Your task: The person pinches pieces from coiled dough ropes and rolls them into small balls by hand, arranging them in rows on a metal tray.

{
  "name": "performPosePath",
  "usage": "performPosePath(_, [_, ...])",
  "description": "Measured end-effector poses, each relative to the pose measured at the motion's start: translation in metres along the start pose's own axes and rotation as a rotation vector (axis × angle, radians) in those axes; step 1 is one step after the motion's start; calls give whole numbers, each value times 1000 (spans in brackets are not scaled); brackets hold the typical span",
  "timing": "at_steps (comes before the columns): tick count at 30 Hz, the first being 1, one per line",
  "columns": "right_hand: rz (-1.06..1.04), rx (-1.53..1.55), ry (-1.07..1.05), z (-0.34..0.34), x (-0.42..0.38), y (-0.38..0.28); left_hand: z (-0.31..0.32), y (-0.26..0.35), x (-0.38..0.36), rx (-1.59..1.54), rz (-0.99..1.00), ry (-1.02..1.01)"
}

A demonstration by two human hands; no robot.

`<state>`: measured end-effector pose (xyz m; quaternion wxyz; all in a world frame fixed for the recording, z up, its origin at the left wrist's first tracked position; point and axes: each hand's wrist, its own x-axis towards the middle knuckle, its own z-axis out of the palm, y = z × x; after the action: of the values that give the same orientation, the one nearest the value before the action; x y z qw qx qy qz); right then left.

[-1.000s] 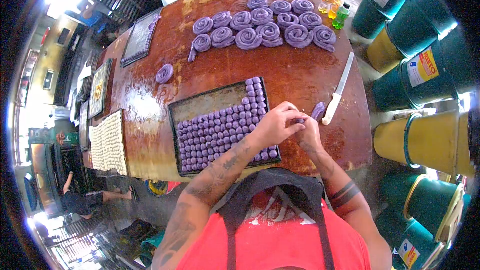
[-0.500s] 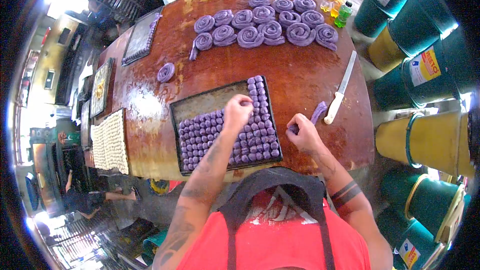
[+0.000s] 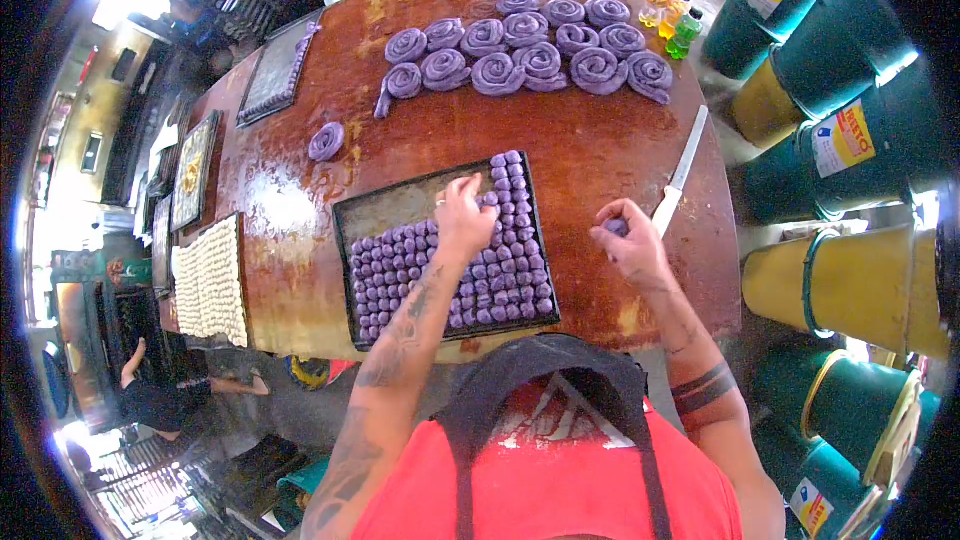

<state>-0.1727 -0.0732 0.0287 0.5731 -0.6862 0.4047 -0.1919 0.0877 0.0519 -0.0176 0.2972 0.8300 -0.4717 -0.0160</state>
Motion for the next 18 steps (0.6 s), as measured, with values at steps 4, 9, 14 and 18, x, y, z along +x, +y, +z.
performPosePath(4, [143, -407, -2, 27, -1, 6, -10, 87, -6, -581, 90, -233])
performPosePath(9, [-121, 230, 53, 47, 1, 49, -17, 121, -16, -601, 434, -344])
performPosePath(14, [-324, -263, 161, 40, -12, 10, -2, 102, -31, -647, -19, -329])
performPosePath(18, [-210, -238, 19, 44, -20, 10, 0, 90, -29, -610, -227, -553])
